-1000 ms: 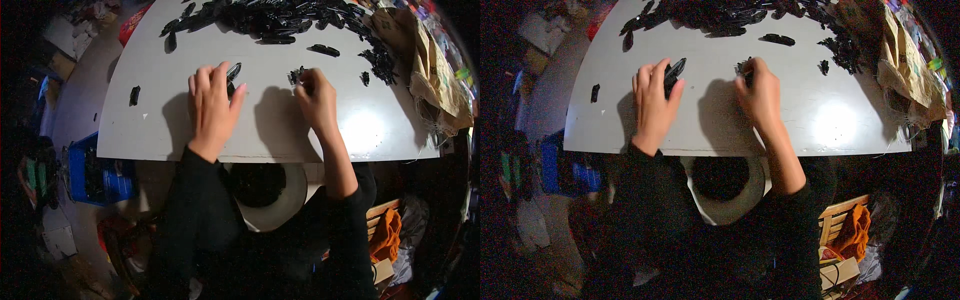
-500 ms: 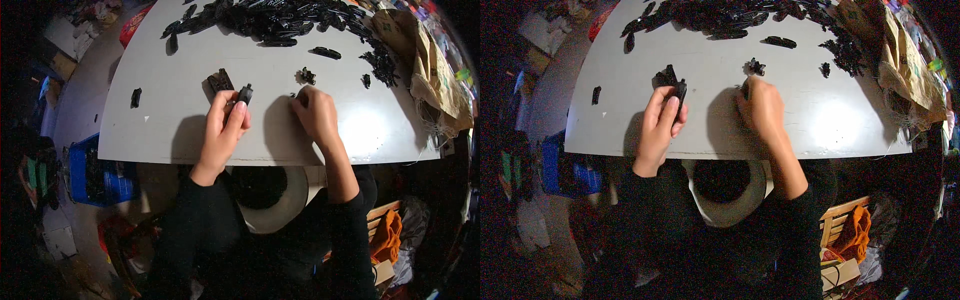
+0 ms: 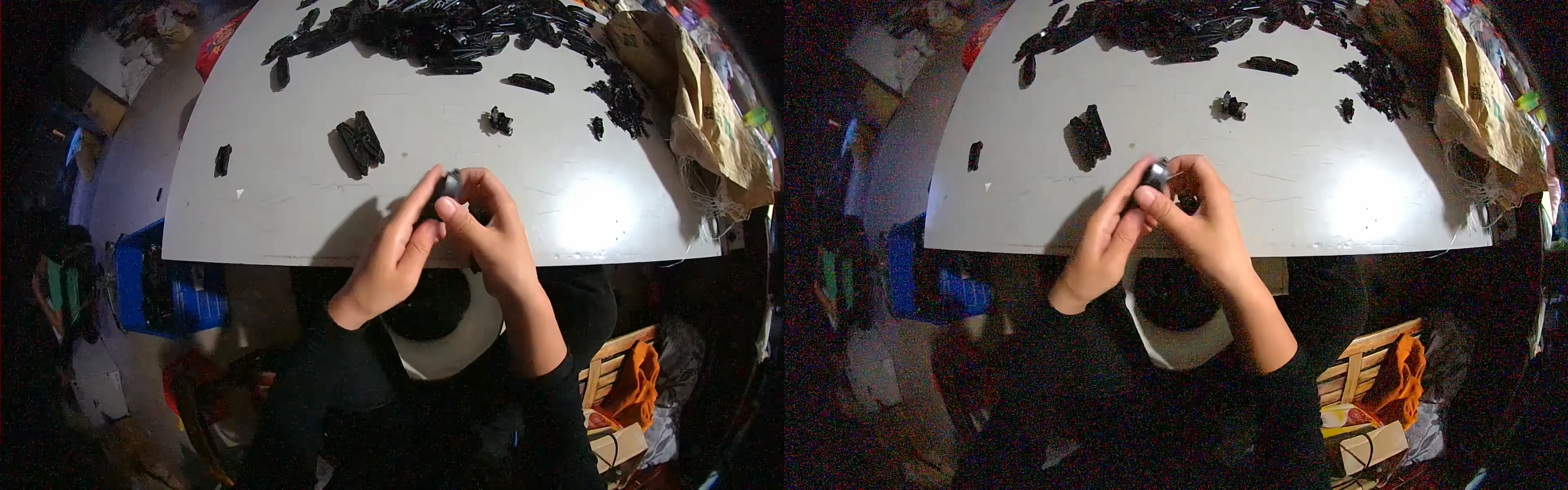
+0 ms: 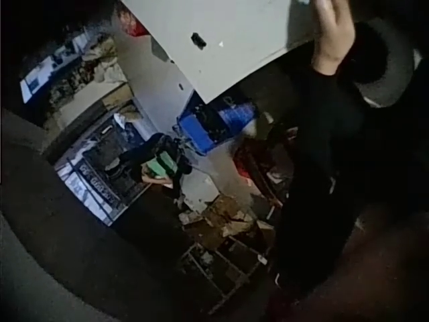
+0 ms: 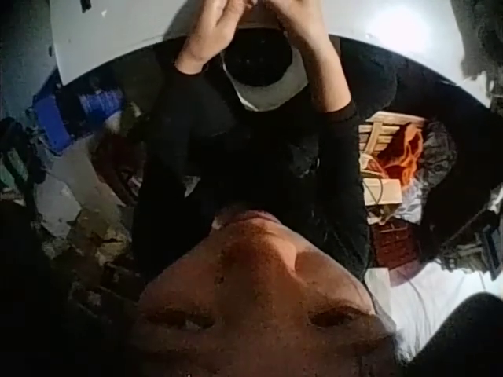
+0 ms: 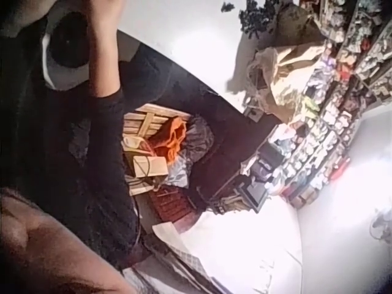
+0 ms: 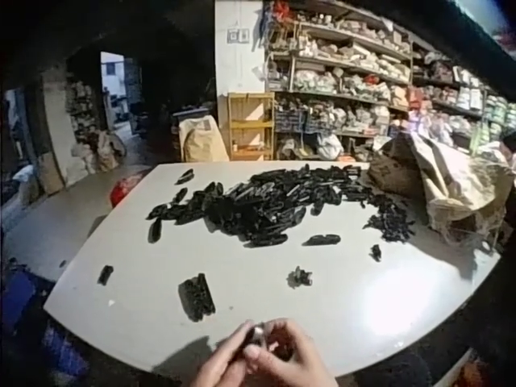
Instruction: Assembling small black mechanical components on a workbench.
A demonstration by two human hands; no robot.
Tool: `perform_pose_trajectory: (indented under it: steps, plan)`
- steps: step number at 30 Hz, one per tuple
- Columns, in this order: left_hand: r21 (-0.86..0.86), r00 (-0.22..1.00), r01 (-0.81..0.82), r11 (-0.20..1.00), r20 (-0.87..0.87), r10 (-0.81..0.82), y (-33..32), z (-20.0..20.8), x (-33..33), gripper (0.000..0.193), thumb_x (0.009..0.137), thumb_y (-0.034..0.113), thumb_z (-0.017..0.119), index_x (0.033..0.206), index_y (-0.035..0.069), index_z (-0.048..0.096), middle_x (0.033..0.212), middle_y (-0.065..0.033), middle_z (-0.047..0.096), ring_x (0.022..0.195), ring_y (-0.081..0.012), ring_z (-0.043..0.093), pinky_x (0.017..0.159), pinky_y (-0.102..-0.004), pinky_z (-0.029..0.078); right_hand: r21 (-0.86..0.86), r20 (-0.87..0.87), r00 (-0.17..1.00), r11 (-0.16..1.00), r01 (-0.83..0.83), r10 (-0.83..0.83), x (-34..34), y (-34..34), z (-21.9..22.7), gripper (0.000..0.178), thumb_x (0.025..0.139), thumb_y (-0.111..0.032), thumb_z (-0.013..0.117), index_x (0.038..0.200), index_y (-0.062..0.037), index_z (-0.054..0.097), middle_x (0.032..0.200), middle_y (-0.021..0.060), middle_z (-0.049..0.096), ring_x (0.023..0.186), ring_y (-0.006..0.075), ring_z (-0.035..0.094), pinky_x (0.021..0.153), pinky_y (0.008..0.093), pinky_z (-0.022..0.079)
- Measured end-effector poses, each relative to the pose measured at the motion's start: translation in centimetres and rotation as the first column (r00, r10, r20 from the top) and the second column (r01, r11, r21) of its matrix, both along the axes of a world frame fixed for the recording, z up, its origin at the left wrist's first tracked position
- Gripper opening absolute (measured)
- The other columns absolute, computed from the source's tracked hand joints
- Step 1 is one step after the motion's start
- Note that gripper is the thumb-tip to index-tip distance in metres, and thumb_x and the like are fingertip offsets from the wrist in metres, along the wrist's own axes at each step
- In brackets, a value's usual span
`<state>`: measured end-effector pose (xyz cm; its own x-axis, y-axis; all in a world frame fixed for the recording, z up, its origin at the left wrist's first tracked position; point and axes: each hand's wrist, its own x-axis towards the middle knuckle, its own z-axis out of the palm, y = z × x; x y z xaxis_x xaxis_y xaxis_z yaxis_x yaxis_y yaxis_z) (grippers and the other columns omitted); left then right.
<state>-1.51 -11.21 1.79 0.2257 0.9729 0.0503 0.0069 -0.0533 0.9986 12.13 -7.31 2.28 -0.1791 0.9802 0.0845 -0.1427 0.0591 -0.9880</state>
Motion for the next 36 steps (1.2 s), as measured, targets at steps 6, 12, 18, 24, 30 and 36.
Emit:
perform_pose_trajectory:
  steps: [6, 12, 18, 24, 30, 36]
  plan:
    - [0.089, 0.997, -0.014, 0.996, -0.08, 0.021, -0.5, 0.2, 0.5, 0.043, 0.091, 0.008, 0.044, 0.133, -0.001, 0.036, 0.104, -0.017, 0.057, 0.085, -0.0203, 0.056, 0.078, -0.0301, 0.044, -0.184, -0.003, 0.991, 0.974, -0.131, 0.133, 1.7, -0.1, 0.3, 0.02, 0.078, -0.021, 0.068, 0.074, -0.0071, 0.054, 0.065, -0.0046, 0.049, 0.054, 0.003, 0.042, 0.046, 0.0181, 0.03]
    - [0.602, 0.614, -0.302, 0.739, -0.47, 0.634, 3.4, -2.2, -5.5, 0.03, 0.092, 0.017, 0.046, 0.116, 0.0, 0.049, 0.086, -0.0137, 0.05, 0.079, -0.0253, 0.051, 0.074, -0.0348, 0.041, -0.157, 0.038, 0.994, 0.982, 0.104, -0.099, 5.1, 3.1, 1.1, 0.02, 0.082, -0.021, 0.064, 0.075, -0.0063, 0.054, 0.048, -0.0049, 0.039, 0.038, 0.0044, 0.035, 0.036, 0.0191, 0.023]
    - [0.519, 0.578, -0.26, 0.814, -0.592, 0.562, 4.5, -2.3, -6.6, 0.025, 0.091, 0.021, 0.048, 0.11, 0.004, 0.05, 0.092, -0.0147, 0.049, 0.081, -0.03, 0.051, 0.072, -0.0375, 0.041, -0.074, -0.003, 0.993, 0.991, 0.114, -0.114, 7.9, 6.9, 0.6, 0.021, 0.085, -0.022, 0.061, 0.073, -0.0073, 0.052, 0.05, -0.0037, 0.042, 0.036, 0.0045, 0.034, 0.034, 0.0188, 0.024]
    - [0.469, 0.429, -0.25, 0.847, -0.731, 0.531, 4.0, -1.7, -7.0, 0.026, 0.081, 0.019, 0.062, 0.097, 0.004, 0.047, 0.09, -0.0127, 0.051, 0.079, -0.0315, 0.053, 0.07, -0.0397, 0.043, -0.219, -0.12, 0.975, 0.963, 0.158, -0.187, 8.1, 11.1, 0.4, 0.019, 0.083, -0.024, 0.059, 0.084, -0.006, 0.053, 0.07, 0.006, 0.055, 0.058, 0.0128, 0.055, 0.042, 0.0251, 0.039]
    - [0.464, 0.508, -0.375, 0.803, -0.622, 0.596, 2.8, -1.7, -6.6, 0.036, 0.075, 0.004, 0.063, 0.108, 0.003, 0.049, 0.085, -0.0112, 0.051, 0.075, -0.026, 0.055, 0.066, -0.0364, 0.044, 0.14, 0.661, 0.744, 0.99, 0.004, -0.097, 5.6, 14.2, 0.7, 0.032, 0.073, -0.022, 0.065, 0.089, 0.0057, 0.059, 0.07, 0.011, 0.061, 0.044, 0.0161, 0.056, 0.046, 0.0289, 0.046]
    - [0.09, 0.908, -0.402, 0.911, -0.087, 0.409, 1.1, -1.4, -4.8, 0.028, 0.089, 0.007, 0.051, 0.115, -0.001, 0.049, 0.093, -0.0052, 0.052, 0.063, -0.0093, 0.055, 0.055, -0.0211, 0.045, 0.226, 0.974, 0.049, 0.966, -0.128, -0.221, 3.2, 14.9, 1.4, 0.017, 0.073, -0.022, 0.062, 0.07, -0.0051, 0.066, 0.06, 0.0081, 0.063, 0.045, 0.0179, 0.059, 0.051, 0.0307, 0.048]
